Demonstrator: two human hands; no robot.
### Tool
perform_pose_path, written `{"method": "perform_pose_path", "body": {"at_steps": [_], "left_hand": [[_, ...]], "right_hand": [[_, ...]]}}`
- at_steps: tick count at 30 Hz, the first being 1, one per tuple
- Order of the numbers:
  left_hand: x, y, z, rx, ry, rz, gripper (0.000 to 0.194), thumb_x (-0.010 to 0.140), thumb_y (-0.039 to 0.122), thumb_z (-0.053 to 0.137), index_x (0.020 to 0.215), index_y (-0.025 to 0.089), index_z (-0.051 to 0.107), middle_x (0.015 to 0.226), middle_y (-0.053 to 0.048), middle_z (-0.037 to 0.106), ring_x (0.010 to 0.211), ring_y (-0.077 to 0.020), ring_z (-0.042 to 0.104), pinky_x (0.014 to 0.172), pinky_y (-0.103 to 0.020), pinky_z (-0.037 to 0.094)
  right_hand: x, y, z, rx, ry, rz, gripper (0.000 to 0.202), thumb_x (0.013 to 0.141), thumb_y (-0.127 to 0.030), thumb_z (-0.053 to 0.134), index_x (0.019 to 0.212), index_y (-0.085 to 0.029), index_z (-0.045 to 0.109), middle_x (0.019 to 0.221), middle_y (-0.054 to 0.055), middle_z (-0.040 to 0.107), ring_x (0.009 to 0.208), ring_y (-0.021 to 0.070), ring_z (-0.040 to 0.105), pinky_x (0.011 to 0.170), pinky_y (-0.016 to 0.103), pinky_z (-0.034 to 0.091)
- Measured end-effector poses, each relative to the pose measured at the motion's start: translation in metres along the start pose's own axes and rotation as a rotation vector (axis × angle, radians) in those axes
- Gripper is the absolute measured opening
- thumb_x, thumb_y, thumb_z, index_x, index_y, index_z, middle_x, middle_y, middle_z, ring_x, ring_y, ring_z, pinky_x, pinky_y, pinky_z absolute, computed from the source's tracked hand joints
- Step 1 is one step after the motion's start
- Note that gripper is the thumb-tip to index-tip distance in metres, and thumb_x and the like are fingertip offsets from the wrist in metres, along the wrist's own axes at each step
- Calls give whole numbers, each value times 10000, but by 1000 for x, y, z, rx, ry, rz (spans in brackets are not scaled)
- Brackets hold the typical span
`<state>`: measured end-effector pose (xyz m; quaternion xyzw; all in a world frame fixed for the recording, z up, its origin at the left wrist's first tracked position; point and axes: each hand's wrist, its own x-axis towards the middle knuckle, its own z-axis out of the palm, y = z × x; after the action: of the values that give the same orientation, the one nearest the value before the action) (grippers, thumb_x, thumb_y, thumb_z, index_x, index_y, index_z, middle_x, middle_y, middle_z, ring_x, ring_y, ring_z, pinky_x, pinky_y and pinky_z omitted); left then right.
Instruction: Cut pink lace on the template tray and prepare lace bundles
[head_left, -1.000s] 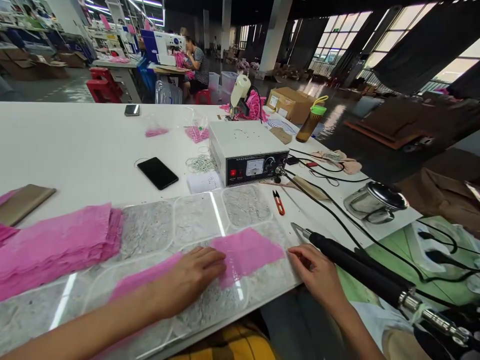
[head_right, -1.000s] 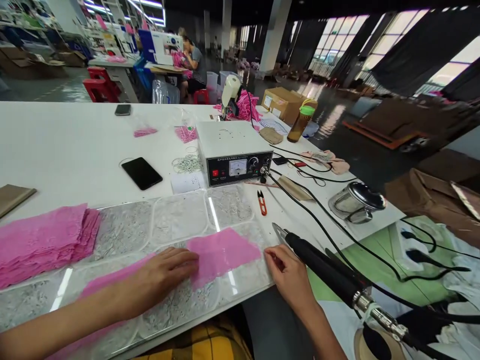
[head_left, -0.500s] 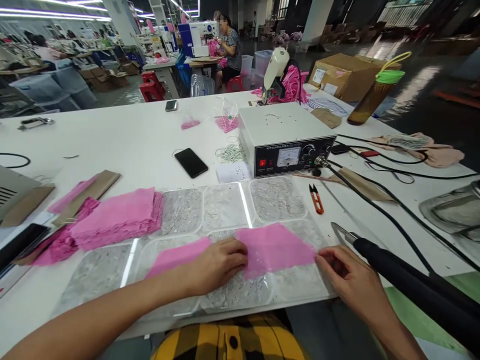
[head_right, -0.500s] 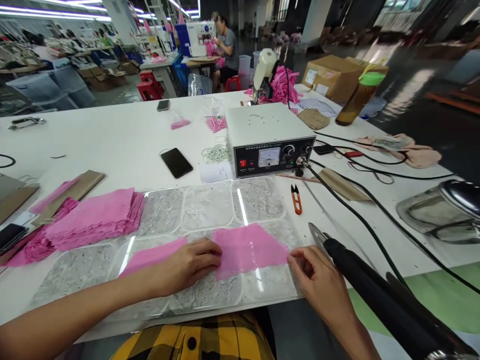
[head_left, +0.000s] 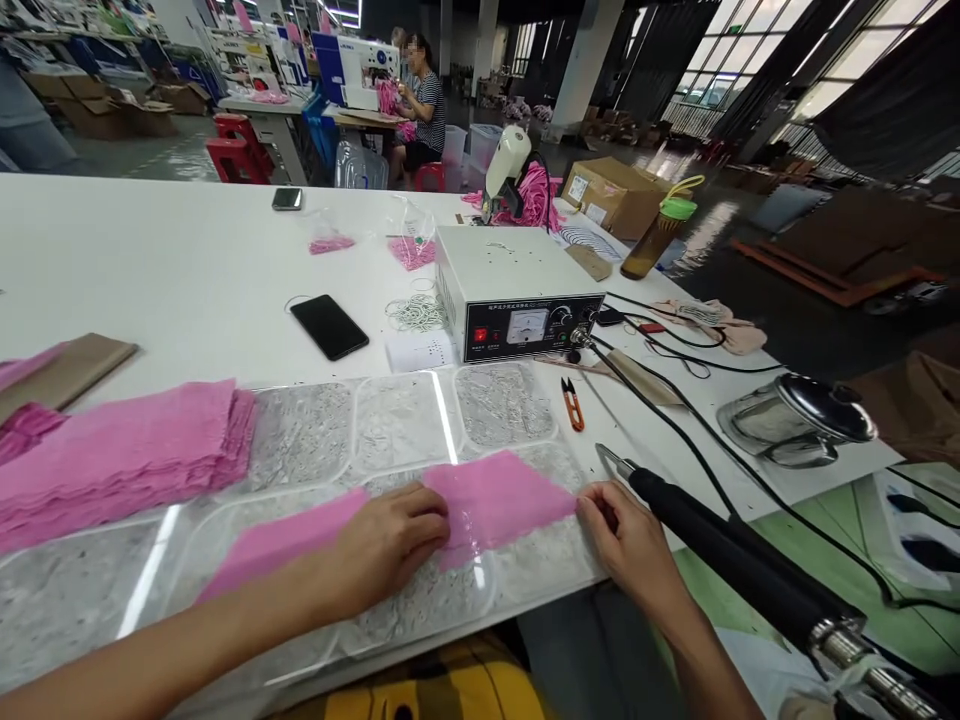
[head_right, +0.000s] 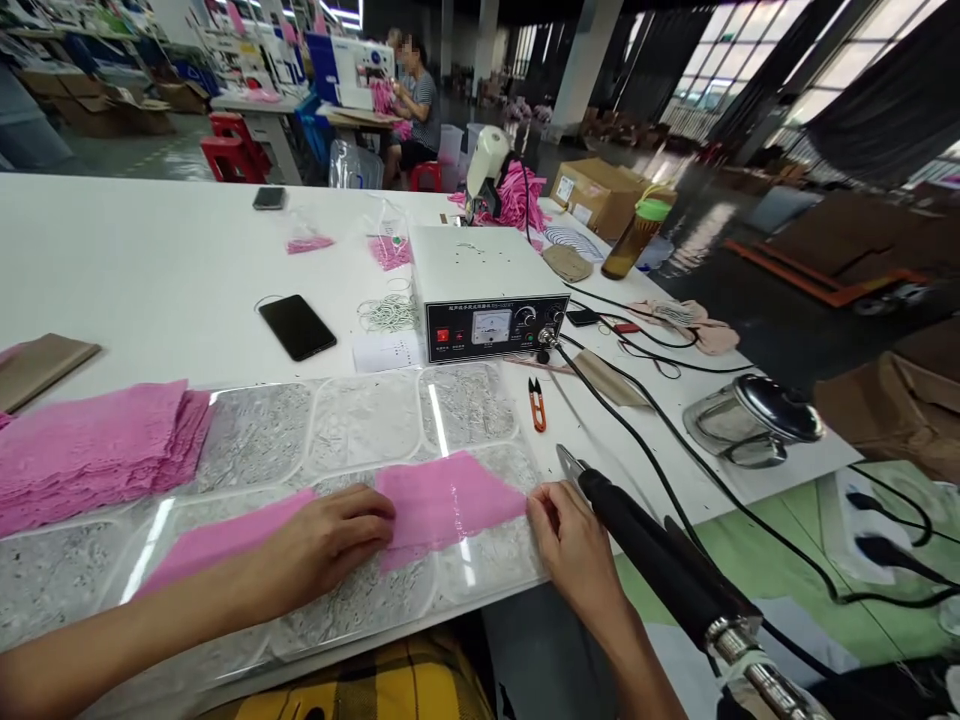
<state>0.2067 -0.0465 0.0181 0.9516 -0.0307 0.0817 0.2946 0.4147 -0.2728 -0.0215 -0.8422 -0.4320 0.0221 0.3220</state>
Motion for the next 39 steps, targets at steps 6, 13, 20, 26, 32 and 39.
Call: {"method": "perform_pose_path", "body": {"at_steps": [6, 13, 20, 26, 32, 39], "left_hand": [[-3, 4, 3, 128, 75, 62, 256, 930, 162, 408, 801, 145, 628, 1000, -90, 622, 883, -166, 572, 763, -277, 503], [-5, 8, 7, 204, 57, 115, 226, 920, 140, 420, 784, 127, 601, 1019, -100, 625, 920, -177, 565, 793, -303, 480], [-6, 7, 8, 142, -19, 88, 215, 910, 156, 436, 855, 114, 639, 981, -91, 637, 896, -168, 573, 799, -291, 474], [-10, 3, 7, 176, -28, 134, 258, 918, 154, 425, 1041, 108, 647, 1071, -109, 634, 952, -190, 580, 823, -312, 480], [-13, 2, 6, 296, -12, 164, 244, 916, 145, 436, 1054, 107, 634, 1077, -116, 628, 898, -197, 577, 739, -314, 482], [-12, 0, 4, 411, -8, 173, 331, 966, 282, 381, 1199, 157, 580, 1274, -133, 553, 1147, -265, 524, 909, -408, 459]], "right_hand": [[5, -4, -2, -56, -9, 12, 253, 901, -370, 403, 760, -192, 515, 718, 30, 566, 634, 161, 536, 589, 269, 410], [8, -12, -4, -109, -59, 38, 271, 857, -384, 424, 687, -201, 528, 660, 23, 572, 574, 154, 530, 542, 262, 391], [9, -13, -4, -116, -69, 66, 290, 804, -444, 438, 663, -213, 539, 611, 16, 576, 514, 144, 518, 468, 250, 377], [9, -14, -3, -128, -16, 43, 300, 800, -459, 429, 679, -210, 546, 609, 22, 578, 509, 148, 532, 446, 251, 366], [8, -8, 4, -140, 36, 25, 277, 820, -432, 438, 707, -204, 550, 642, 23, 585, 540, 150, 550, 487, 257, 390], [-1, -10, 3, -22, 168, -82, 173, 886, -304, 475, 870, -178, 592, 746, 45, 599, 647, 146, 571, 597, 252, 477]]}}
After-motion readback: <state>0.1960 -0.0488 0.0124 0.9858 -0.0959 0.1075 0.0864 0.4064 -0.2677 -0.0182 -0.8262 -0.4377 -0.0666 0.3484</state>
